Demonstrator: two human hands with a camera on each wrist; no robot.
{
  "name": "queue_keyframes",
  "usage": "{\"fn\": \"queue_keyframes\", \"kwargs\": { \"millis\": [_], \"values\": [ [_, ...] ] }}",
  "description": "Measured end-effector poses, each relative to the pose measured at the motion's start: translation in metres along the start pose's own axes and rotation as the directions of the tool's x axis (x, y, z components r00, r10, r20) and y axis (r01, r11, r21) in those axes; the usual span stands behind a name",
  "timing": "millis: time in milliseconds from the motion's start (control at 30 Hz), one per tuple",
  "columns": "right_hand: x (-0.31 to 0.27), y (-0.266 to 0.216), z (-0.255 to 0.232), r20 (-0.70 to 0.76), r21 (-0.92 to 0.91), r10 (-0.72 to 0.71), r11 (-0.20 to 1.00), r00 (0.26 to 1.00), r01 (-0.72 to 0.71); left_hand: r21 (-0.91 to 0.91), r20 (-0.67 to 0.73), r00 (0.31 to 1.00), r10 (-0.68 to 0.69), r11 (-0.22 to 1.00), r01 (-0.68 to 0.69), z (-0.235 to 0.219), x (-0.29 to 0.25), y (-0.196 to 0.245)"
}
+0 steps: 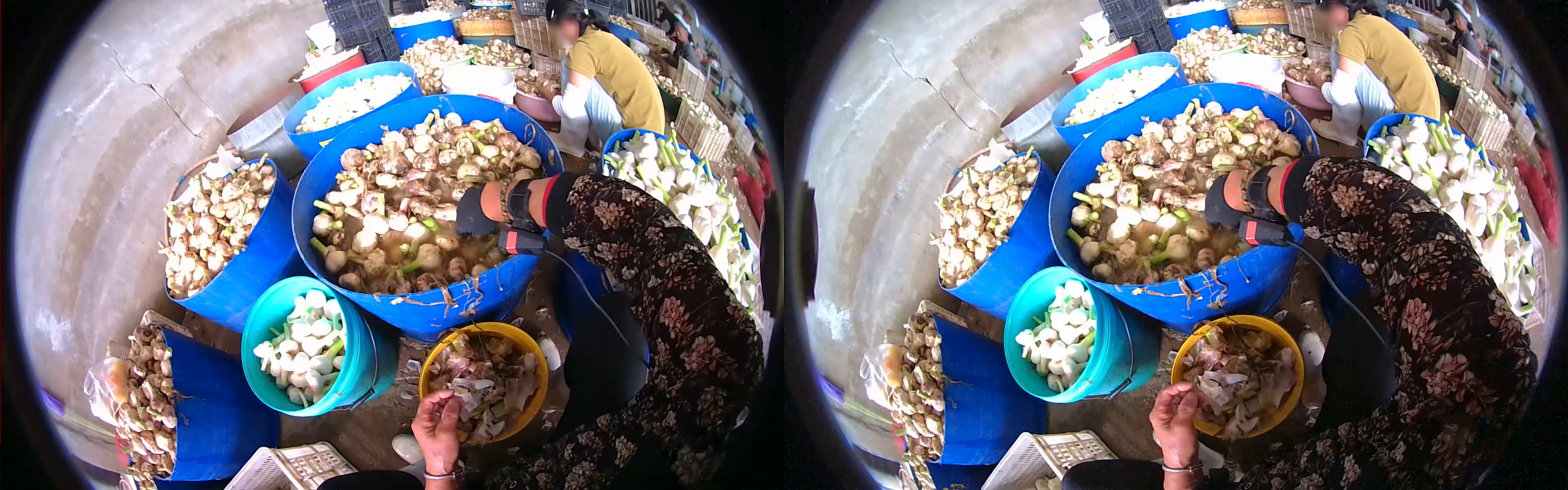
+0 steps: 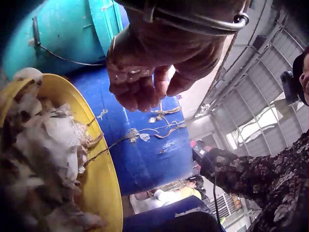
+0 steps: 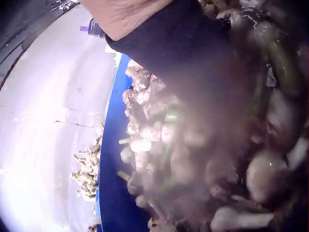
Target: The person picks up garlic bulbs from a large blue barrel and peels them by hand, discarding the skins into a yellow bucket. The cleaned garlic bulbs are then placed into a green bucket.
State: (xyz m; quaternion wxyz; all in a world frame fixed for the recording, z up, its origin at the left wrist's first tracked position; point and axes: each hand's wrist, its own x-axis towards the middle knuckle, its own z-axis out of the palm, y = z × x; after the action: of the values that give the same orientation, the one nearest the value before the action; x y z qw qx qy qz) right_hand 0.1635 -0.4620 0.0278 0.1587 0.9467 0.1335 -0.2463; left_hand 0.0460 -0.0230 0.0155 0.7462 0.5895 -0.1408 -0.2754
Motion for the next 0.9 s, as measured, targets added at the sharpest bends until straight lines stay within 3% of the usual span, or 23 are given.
{"fn": "queue_keyframes", "kwargs": {
  "millis": [33,100,133,167,233,267,367,467,500,567,600,633,700,733,800,833,900],
  "values": [
    [-0.003,-0.004,-0.001,0.004,-0.003,-0.002,1.000,1.000,0.002,-0.012,-0.008,1.000,-0.013,1.000,0.013,0.000,0.003,-0.001],
    [-0.009,-0.016,0.004,-0.152,-0.033,0.226,0.972,0.962,-0.233,0.006,-0.035,0.999,-0.020,1.000,0.020,0.003,0.004,0.002],
    [-0.010,-0.017,0.020,-0.390,0.001,0.240,0.966,0.889,-0.260,0.028,-0.055,0.998,-0.026,0.999,0.027,0.005,0.004,0.002],
    [-0.006,-0.007,0.030,-0.384,0.002,0.243,0.965,0.891,-0.262,0.026,-0.050,0.998,-0.031,0.999,0.032,0.005,0.004,0.001],
    [-0.015,0.002,0.009,-0.087,-0.021,0.034,0.999,0.996,-0.036,0.047,-0.029,0.998,-0.052,0.997,0.053,0.006,0.003,0.000],
    [-0.019,-0.002,0.000,-0.089,-0.024,0.033,0.999,0.996,-0.035,0.046,-0.031,0.998,-0.049,0.998,0.051,0.006,0.004,0.000],
    [-0.029,-0.012,-0.013,-0.123,0.109,0.137,0.986,0.983,-0.124,0.034,-0.009,0.998,-0.063,0.997,0.063,0.006,0.004,-0.003],
    [-0.040,-0.005,-0.027,-0.188,0.406,0.348,0.879,0.919,-0.250,0.067,0.007,1.000,-0.010,0.998,0.009,0.008,0.004,-0.005],
    [-0.047,-0.001,-0.032,-0.193,0.406,0.351,0.879,0.916,-0.252,0.052,0.002,1.000,-0.022,0.998,0.022,0.009,0.004,-0.005],
    [-0.058,0.006,-0.039,-0.469,0.580,0.437,0.808,0.768,-0.105,0.036,-0.010,1.000,-0.029,0.999,0.029,0.010,0.003,-0.005],
    [-0.069,0.005,-0.055,-0.432,0.622,0.433,0.778,0.791,-0.087,0.050,-0.021,1.000,-0.018,0.999,0.019,0.011,0.003,-0.004],
    [-0.082,-0.003,-0.063,-0.502,0.730,0.451,0.679,0.738,0.081,0.063,-0.032,0.999,-0.005,0.998,0.007,0.011,0.003,-0.003],
    [-0.111,-0.029,-0.097,-0.290,0.918,0.517,0.389,0.805,0.080,0.027,-0.002,0.999,0.035,0.999,-0.034,0.013,0.004,-0.004],
    [-0.119,-0.042,-0.104,-0.297,0.916,0.517,0.392,0.803,0.086,0.013,-0.011,0.997,0.077,0.997,-0.077,0.019,0.005,0.001],
    [-0.130,-0.073,-0.113,-0.365,0.930,0.456,0.225,0.812,0.292,0.070,0.036,0.988,0.152,0.986,-0.154,0.018,0.007,-0.002],
    [-0.140,-0.095,-0.119,-0.336,0.942,0.455,0.140,0.825,0.306,0.055,0.046,0.985,0.168,0.984,-0.170,0.022,0.006,0.002],
    [-0.139,-0.132,-0.103,-0.416,0.900,0.385,0.047,0.824,0.433,-0.044,0.107,0.978,0.181,0.983,-0.177,0.031,0.002,0.013]
  ]
}}
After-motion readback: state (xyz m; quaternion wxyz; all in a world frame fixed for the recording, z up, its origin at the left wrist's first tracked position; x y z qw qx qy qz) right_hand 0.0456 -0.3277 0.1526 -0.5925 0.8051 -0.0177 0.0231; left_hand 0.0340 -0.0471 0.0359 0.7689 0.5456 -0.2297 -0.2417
